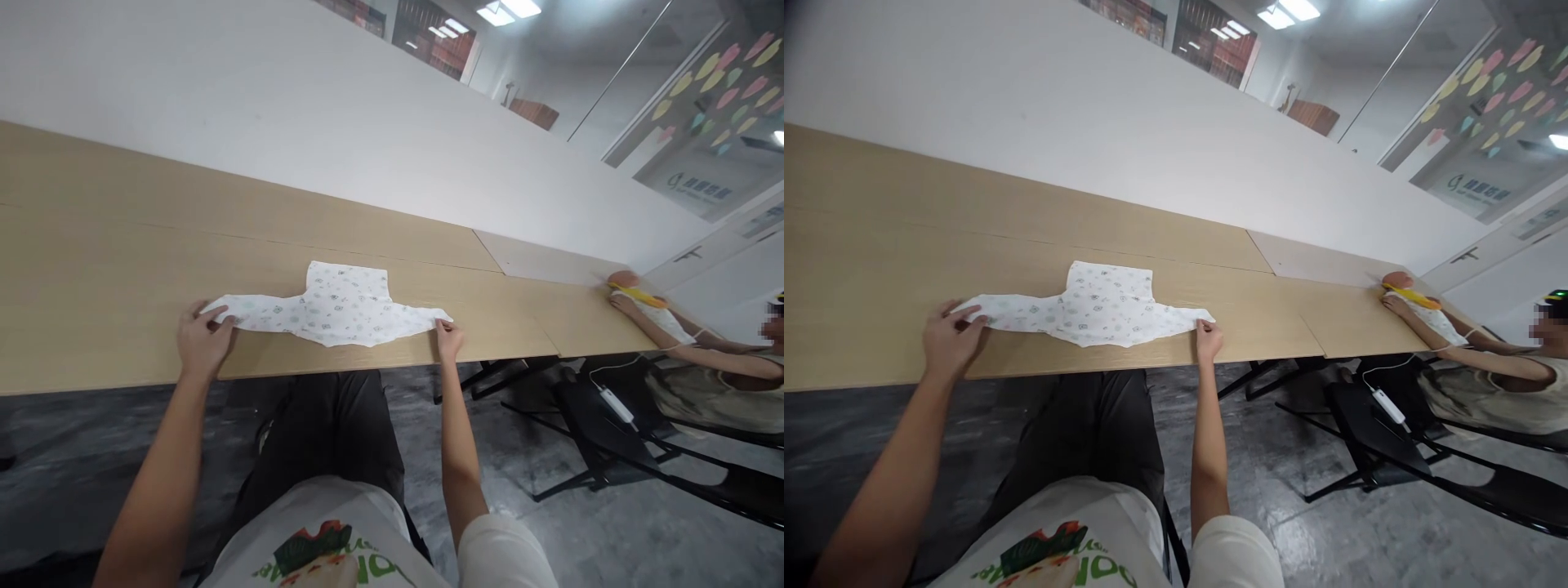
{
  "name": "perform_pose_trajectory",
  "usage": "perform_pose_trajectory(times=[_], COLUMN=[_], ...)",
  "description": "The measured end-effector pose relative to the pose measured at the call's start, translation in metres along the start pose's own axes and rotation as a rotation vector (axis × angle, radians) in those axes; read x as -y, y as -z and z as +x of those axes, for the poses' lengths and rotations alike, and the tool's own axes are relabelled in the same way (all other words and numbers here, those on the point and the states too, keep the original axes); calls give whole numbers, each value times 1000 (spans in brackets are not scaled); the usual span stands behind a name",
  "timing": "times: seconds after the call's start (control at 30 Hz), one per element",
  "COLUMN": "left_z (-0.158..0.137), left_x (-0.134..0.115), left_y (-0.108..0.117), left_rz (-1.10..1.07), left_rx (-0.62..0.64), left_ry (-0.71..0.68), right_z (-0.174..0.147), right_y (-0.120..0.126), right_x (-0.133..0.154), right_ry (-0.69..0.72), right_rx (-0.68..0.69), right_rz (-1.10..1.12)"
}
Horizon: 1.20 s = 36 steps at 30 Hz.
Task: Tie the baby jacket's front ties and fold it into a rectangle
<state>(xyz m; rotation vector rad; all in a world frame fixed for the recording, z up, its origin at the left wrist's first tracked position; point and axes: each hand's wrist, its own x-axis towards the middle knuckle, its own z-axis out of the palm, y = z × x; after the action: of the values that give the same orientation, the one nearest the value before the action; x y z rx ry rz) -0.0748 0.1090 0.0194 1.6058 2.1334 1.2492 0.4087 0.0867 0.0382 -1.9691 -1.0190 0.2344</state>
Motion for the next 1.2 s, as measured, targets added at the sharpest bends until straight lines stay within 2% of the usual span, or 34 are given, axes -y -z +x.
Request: perform_pose_trajectory(times=[0.1, 0.23, 0.37, 0.5, 0.63, 1.03, 1.2], left_z=[-1, -2, -3, -5, -5, -6, -9], left_x=[2, 5, 7, 8, 7, 9, 2], left_y=[-1, -1, 1, 2, 3, 3, 8], left_rz=[9, 4, 4, 0, 25, 33, 46], left_rx=[-8, 5, -10, -6, 18, 26, 1], left_ry=[7, -12, -38, -42, -18, -48, -60], right_z=[-8, -38, -76, -108, -123, -127, -116], right_y=[-18, -56, -96, -122, -127, -121, -119], right_x=[24, 66, 96, 106, 107, 103, 105], right_ry=[53, 301, 586, 757, 807, 873, 814], right_rx=[-82, -61, 118, 361, 452, 421, 482], right_rz=[110, 207, 100, -130, -288, -295, -306])
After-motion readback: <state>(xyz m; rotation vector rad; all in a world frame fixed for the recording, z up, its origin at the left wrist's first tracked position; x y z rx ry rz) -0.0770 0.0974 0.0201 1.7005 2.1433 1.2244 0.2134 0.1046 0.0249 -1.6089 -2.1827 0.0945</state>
